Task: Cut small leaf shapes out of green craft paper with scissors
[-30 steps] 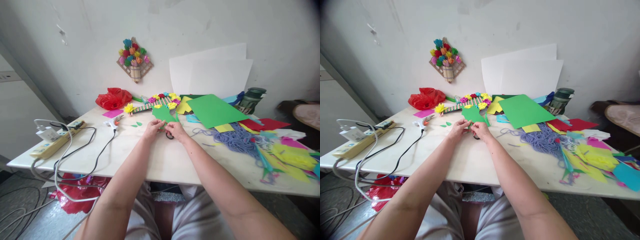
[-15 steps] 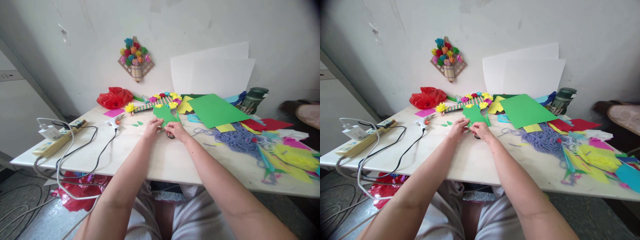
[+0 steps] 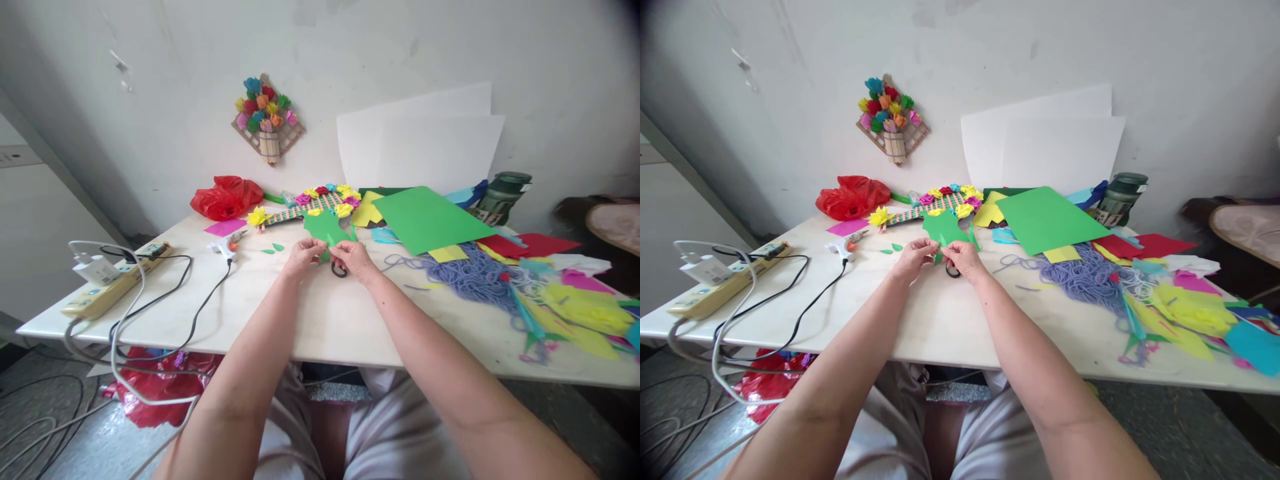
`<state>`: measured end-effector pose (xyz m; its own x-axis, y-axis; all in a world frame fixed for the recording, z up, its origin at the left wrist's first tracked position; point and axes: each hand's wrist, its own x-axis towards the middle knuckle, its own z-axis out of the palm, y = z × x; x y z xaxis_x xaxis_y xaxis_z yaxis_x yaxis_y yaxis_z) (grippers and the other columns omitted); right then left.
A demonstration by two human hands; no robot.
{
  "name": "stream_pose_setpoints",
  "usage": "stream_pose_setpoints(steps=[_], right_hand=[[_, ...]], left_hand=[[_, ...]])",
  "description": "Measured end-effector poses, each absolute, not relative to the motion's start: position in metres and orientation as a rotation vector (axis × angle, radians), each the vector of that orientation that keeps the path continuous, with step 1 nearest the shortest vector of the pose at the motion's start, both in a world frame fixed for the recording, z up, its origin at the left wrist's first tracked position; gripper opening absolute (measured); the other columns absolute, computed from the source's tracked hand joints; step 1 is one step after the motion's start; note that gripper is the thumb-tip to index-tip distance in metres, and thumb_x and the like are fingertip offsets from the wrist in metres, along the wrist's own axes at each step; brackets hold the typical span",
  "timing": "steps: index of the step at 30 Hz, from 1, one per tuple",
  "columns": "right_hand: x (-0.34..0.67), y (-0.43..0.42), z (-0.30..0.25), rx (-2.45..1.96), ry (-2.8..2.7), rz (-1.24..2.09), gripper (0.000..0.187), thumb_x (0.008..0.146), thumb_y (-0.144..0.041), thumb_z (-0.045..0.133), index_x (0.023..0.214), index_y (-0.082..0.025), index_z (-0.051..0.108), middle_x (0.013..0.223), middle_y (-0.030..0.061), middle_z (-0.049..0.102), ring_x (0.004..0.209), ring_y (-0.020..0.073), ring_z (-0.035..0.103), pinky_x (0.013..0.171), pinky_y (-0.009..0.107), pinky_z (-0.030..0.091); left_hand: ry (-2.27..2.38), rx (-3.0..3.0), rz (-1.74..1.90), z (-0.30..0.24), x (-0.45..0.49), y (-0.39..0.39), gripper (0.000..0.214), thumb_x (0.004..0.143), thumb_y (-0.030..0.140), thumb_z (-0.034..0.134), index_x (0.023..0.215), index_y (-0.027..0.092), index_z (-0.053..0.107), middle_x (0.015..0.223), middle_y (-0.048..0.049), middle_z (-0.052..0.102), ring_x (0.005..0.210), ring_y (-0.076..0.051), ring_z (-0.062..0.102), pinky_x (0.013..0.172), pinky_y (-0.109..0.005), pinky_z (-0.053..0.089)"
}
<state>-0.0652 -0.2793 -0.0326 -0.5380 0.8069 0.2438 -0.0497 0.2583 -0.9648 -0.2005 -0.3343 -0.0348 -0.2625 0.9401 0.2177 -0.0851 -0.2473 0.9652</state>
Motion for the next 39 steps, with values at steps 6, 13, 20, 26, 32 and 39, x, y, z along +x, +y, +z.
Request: stream_pose_setpoints(steps=[6, 13, 20, 26, 32, 39], right_hand=[[-0.065, -0.278, -0.033, -0.662, -1.649, 1.452, 0.022, 0.061, -0.036, 0.065, 0.064, -0.015, 0.056, 0.052, -0.0021, 0.058, 0.039, 0.0063, 0.046, 0.032, 0.017, 0.030], [-0.063, -0.276, -0.031, -0.649, -1.588, 1.519, 0.030, 0.055, -0.039, 0.071, 0.062, -0.015, 0.055, 0.051, -0.0018, 0.058, 0.040, 0.0061, 0.048, 0.033, 0.016, 0.031], [-0.065, -0.277, -0.032, -0.652, -1.599, 1.485, 0.028, 0.059, -0.039, 0.068, 0.065, -0.014, 0.056, 0.053, -0.0021, 0.057, 0.040, 0.0059, 0.047, 0.031, 0.016, 0.030], [-0.063, -0.276, -0.034, -0.656, -1.643, 1.426, 0.025, 0.068, -0.038, 0.060, 0.072, -0.013, 0.060, 0.056, -0.0017, 0.057, 0.041, 0.0054, 0.047, 0.032, 0.015, 0.029], [-0.061, -0.266, -0.035, -0.831, -1.617, 1.265, 0.018, 0.071, -0.033, 0.055, 0.069, -0.015, 0.058, 0.054, -0.0026, 0.055, 0.037, 0.0055, 0.044, 0.033, 0.016, 0.030], [-0.050, -0.254, -0.036, -1.133, -1.987, 0.689, 0.018, 0.074, -0.031, 0.050, 0.077, -0.019, 0.064, 0.064, -0.0002, 0.065, 0.049, 0.0109, 0.055, 0.051, 0.023, 0.042]], left_hand=[[1.200, 1.214, 1.619, -0.037, -0.203, -0.332, 0.025, 0.060, 0.035, 0.069, 0.065, 0.013, 0.057, 0.058, 0.0020, 0.051, 0.051, -0.006, 0.045, 0.050, -0.020, 0.036], [1.156, 1.212, 1.599, -0.040, -0.204, -0.331, 0.026, 0.060, 0.035, 0.070, 0.066, 0.013, 0.057, 0.059, 0.0012, 0.052, 0.052, -0.007, 0.046, 0.051, -0.020, 0.036], [1.188, 1.245, 1.634, -0.035, -0.198, -0.332, 0.027, 0.060, 0.038, 0.068, 0.066, 0.014, 0.057, 0.059, 0.0010, 0.051, 0.052, -0.007, 0.044, 0.052, -0.022, 0.036], [1.961, 1.192, 1.765, -0.029, -0.217, -0.331, 0.020, 0.065, 0.036, 0.061, 0.069, 0.017, 0.061, 0.065, -0.0025, 0.056, 0.066, -0.015, 0.051, 0.062, -0.027, 0.038], [2.757, 1.094, 1.543, -0.020, -0.238, -0.345, 0.016, 0.071, 0.032, 0.055, 0.072, 0.021, 0.067, 0.099, -0.0068, 0.062, 0.105, -0.027, 0.044, 0.086, -0.038, 0.033], [3.008, 0.577, 1.304, -0.023, -0.258, -0.353, 0.016, 0.070, 0.030, 0.055, 0.079, 0.022, 0.066, 0.111, -0.0106, 0.057, 0.116, -0.033, 0.034, 0.093, -0.048, 0.026]])
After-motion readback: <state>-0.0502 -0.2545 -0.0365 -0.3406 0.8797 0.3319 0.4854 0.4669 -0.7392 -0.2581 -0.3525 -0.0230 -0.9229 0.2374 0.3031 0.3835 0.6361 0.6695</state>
